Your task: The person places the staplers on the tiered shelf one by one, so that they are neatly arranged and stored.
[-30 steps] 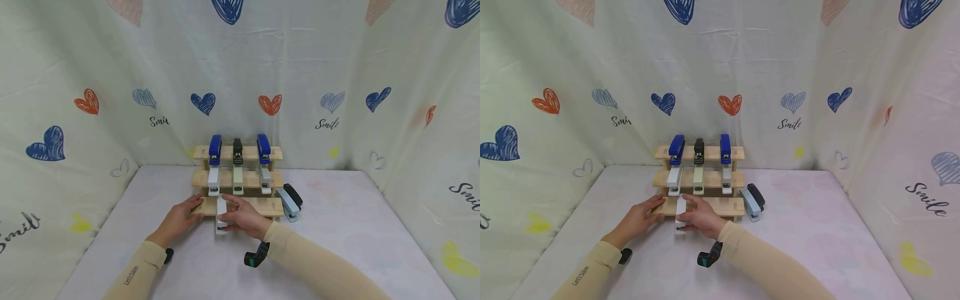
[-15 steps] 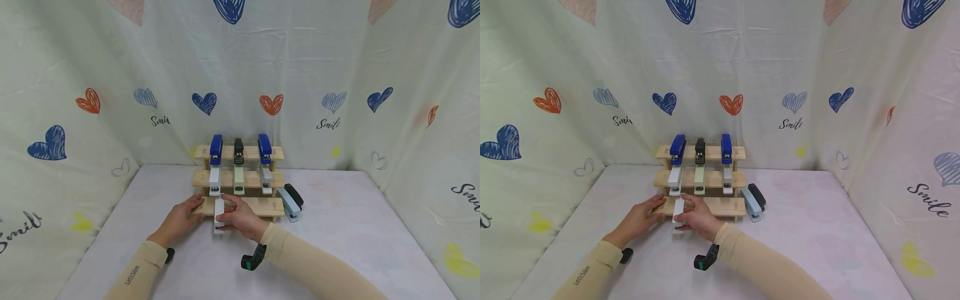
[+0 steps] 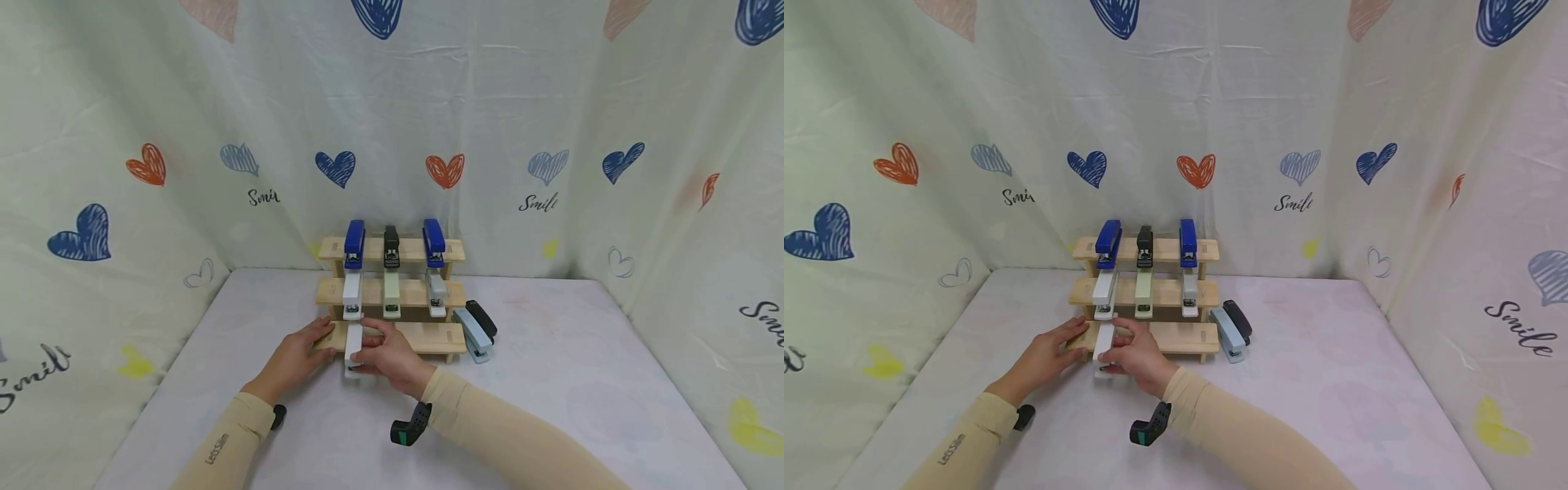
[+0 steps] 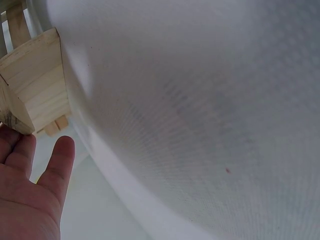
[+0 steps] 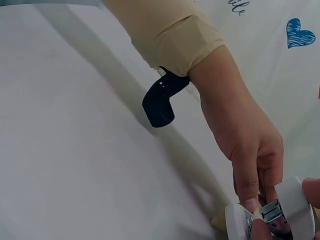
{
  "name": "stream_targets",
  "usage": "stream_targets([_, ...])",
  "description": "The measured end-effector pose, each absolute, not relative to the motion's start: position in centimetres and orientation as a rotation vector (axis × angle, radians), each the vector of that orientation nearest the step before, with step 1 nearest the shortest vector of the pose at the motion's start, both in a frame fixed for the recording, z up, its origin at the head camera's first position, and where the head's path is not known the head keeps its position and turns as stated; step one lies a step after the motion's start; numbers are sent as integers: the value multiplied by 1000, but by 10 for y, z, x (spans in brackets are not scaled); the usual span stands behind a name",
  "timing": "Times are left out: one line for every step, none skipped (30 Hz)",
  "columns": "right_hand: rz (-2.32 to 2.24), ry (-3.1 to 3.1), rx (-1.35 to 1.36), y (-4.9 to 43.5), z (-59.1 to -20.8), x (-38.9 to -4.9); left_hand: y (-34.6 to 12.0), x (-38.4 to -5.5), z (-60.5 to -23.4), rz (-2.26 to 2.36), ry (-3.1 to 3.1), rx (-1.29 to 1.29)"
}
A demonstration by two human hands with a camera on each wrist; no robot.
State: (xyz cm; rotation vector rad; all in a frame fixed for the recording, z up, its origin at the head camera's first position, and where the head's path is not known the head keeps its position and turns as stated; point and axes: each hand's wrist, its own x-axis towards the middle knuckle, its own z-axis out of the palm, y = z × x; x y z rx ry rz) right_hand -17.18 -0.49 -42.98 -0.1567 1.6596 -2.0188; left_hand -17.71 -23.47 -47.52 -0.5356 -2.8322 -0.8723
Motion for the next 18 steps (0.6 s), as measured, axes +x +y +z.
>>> stream_targets([-2023, 1657, -157, -5, -430, -172, -235, -177, -475, -870, -2833, -537])
stream_targets([-2028, 1655, -156, -5, -430, -172, -235, -177, -475, -869, -2834, -537])
stream_targets([-2034, 1652, -154, -6, -431, -172, -234, -177, -475, -869, -2837, -534])
stream_targets([-2039, 1647, -154, -6, -432, -172, -234, -177, -475, -872, -2839, -529])
stream_targets([-2045, 1642, -155, -6, -432, -172, -234, -177, -475, -873, -2842, -527])
stream_targets([-2051, 1637, -157, -6, -433, -172, -234, -177, -475, -872, -2843, -530])
stream_targets([-2057, 1631, -160, -6, -433, -172, -234, -177, -475, -870, -2843, -533])
stream_targets([-2063, 1625, -160, -6, -434, -173, -234, -177, -475, -871, -2842, -533])
stream_targets([-2068, 1619, -160, -6, -434, -173, -234, -177, -475, -872, -2842, -532])
stream_targets([-2071, 1615, -160, -7, -434, -173, -234, -177, -475, -873, -2841, -533])
stream_targets([-2072, 1615, -160, -7, -435, -172, -234, -177, -475, -870, -2840, -537])
stream_targets([-2073, 1614, -157, -7, -435, -172, -235, -177, -475, -867, -2838, -538])
stream_targets([-2075, 1613, -153, -7, -435, -173, -235, -177, -475, -868, -2838, -538])
stream_targets([-2076, 1613, -148, -7, -435, -173, -234, -177, -475, -869, -2838, -537])
stream_targets([-2078, 1613, -143, -8, -435, -173, -234, -177, -475, -867, -2838, -537])
stream_targets([-2081, 1612, -138, -8, -435, -173, -234, -177, -474, -866, -2839, -537])
stream_targets([-2083, 1613, -135, -9, -435, -174, -234, -176, -474, -866, -2839, -536])
stream_targets([-2086, 1612, -129, -9, -435, -174, -233, -176, -473, -868, -2838, -534])
